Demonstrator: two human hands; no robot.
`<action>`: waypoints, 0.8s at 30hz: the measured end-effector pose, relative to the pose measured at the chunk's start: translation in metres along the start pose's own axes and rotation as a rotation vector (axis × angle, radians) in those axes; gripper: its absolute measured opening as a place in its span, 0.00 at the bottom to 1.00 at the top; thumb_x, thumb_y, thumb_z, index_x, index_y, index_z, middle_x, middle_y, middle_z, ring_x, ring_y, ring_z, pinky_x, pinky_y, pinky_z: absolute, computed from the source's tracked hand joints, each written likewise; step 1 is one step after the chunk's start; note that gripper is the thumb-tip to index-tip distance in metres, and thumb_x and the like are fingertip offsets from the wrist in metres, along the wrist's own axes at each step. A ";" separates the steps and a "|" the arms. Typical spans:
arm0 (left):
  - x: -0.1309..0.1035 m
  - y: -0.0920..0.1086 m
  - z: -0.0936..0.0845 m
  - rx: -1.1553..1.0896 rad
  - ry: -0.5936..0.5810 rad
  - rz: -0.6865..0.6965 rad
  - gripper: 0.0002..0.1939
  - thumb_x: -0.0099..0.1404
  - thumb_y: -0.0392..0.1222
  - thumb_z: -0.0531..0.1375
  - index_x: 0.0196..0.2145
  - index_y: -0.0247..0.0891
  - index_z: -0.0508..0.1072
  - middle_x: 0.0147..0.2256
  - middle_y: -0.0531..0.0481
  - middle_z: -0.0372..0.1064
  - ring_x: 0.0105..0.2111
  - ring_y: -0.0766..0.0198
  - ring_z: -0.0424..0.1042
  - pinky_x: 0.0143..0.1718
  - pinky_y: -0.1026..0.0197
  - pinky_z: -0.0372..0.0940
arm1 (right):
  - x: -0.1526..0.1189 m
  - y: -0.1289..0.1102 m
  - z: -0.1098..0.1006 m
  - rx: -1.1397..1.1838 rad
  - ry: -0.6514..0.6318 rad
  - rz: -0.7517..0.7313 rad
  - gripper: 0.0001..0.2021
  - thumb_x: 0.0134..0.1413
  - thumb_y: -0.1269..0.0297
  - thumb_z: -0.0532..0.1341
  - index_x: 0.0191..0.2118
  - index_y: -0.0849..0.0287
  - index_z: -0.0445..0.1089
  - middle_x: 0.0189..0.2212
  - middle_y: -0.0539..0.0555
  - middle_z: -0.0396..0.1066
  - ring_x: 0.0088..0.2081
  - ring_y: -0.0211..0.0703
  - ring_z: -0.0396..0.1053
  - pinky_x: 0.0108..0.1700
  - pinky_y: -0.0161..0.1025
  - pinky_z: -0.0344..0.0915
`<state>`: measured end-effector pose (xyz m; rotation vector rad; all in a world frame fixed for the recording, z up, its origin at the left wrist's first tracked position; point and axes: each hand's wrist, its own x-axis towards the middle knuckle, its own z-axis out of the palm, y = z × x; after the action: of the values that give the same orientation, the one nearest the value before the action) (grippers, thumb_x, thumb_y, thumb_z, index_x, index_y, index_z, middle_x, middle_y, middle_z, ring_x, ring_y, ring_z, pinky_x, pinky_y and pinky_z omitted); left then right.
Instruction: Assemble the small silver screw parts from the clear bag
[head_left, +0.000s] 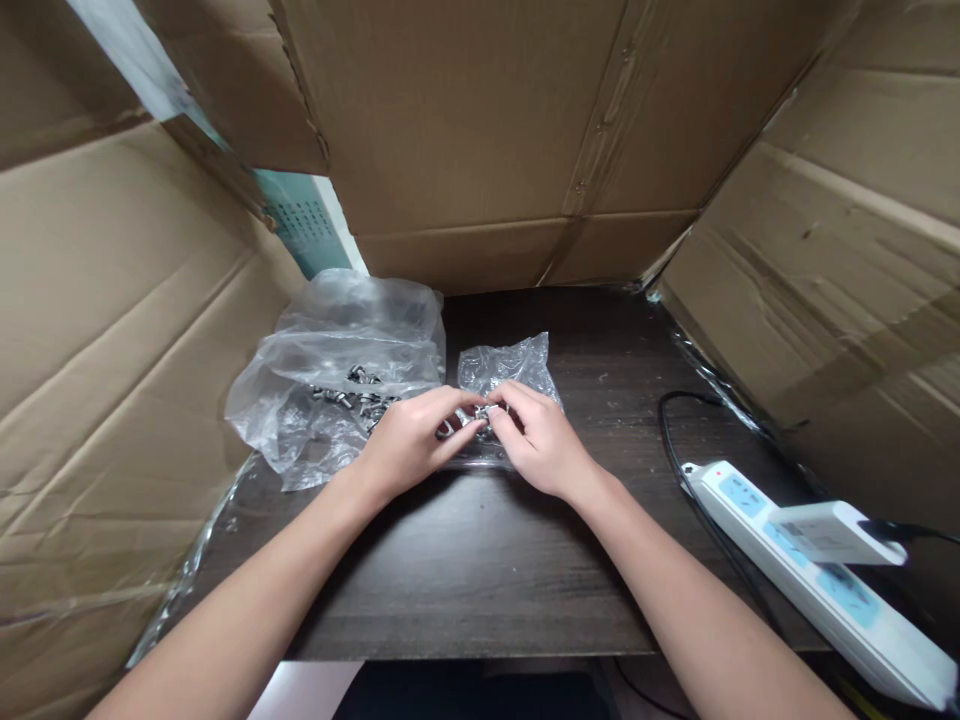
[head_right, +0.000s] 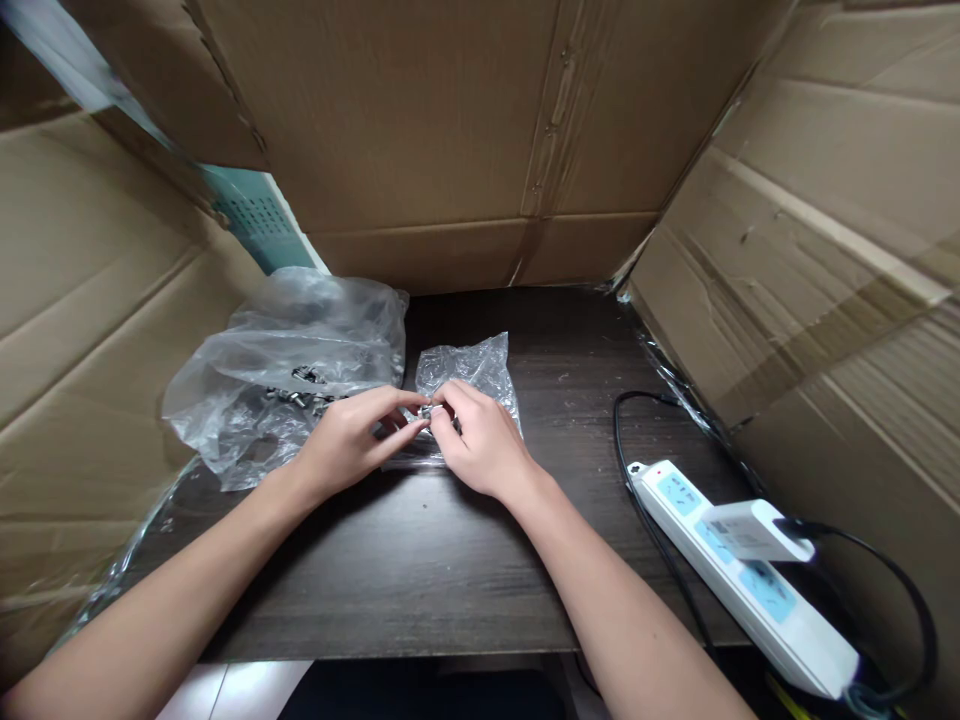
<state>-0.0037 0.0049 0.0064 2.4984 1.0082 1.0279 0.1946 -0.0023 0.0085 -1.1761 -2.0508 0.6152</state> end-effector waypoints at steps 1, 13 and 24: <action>0.000 0.000 0.000 0.005 0.002 0.005 0.10 0.70 0.39 0.59 0.48 0.36 0.74 0.37 0.48 0.76 0.30 0.67 0.75 0.35 0.64 0.70 | 0.000 0.001 0.001 0.007 0.005 0.000 0.07 0.65 0.68 0.53 0.36 0.57 0.66 0.32 0.51 0.68 0.33 0.40 0.64 0.36 0.38 0.57; -0.002 -0.002 0.003 0.034 0.042 0.015 0.11 0.70 0.39 0.60 0.48 0.35 0.75 0.38 0.47 0.78 0.31 0.66 0.77 0.36 0.64 0.72 | 0.001 -0.002 -0.002 -0.020 -0.015 0.048 0.14 0.69 0.65 0.50 0.29 0.57 0.61 0.29 0.50 0.67 0.31 0.40 0.64 0.35 0.38 0.56; -0.003 -0.001 0.003 0.014 0.039 -0.009 0.10 0.70 0.40 0.60 0.48 0.37 0.75 0.38 0.48 0.79 0.30 0.66 0.77 0.35 0.64 0.73 | 0.001 0.001 0.000 0.010 -0.039 0.059 0.18 0.69 0.62 0.50 0.25 0.57 0.57 0.25 0.49 0.64 0.27 0.38 0.61 0.32 0.38 0.54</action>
<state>-0.0035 0.0039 0.0018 2.4923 1.0398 1.0744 0.1947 -0.0003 0.0079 -1.2313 -2.0494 0.6810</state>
